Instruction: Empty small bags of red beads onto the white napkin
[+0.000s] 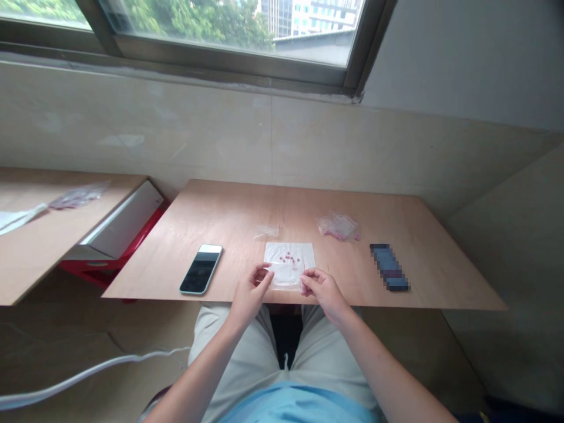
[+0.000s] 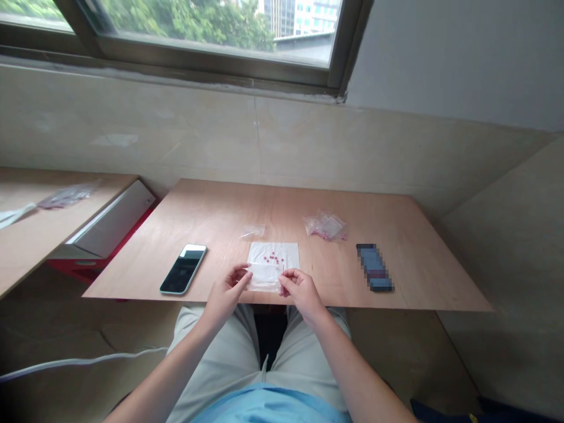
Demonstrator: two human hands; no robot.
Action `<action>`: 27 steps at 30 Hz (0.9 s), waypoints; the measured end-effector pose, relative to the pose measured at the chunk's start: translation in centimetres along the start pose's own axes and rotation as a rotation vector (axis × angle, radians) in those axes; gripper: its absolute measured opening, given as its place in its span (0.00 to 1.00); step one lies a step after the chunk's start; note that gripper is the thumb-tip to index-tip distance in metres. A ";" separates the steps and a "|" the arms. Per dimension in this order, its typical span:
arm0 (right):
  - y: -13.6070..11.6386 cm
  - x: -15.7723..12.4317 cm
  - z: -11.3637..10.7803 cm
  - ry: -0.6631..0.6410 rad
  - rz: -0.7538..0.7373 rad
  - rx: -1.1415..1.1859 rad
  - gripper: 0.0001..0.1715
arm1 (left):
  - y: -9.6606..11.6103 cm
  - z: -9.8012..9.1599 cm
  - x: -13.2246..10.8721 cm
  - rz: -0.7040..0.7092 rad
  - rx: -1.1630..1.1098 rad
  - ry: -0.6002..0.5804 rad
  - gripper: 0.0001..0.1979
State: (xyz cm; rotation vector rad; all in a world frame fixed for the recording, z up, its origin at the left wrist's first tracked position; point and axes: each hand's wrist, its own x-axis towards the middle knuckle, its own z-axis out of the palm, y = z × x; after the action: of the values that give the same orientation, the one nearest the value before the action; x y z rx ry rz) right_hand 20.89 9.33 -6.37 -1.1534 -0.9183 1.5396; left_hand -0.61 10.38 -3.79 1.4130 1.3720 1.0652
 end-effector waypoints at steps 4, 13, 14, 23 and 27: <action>0.0 0.3 -0.2 0.010 -0.037 -0.068 0.21 | 0.6 0.2 -0.6 0.344 0.356 0.047 0.16; -1.8 -0.3 0.4 -0.088 0.117 -0.004 0.22 | -0.1 2.0 -1.3 0.452 0.458 -0.150 0.10; -1.9 -0.3 0.3 -0.082 0.094 -0.011 0.22 | -0.1 1.6 -0.9 0.418 0.459 -0.134 0.10; -3.1 -0.2 -1.4 -0.016 -0.018 -0.072 0.19 | 2.4 -2.4 12.4 0.433 0.685 0.291 0.09; -2.7 0.1 -1.4 -0.034 -0.050 -0.129 0.18 | 2.5 0.9 15.5 0.298 0.586 -0.065 0.08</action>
State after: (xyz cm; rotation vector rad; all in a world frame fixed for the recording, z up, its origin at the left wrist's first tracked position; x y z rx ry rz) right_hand 22.96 10.12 -4.23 -1.1887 -1.0749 1.4809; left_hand 1.30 25.82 -1.53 2.1117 1.5281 0.8151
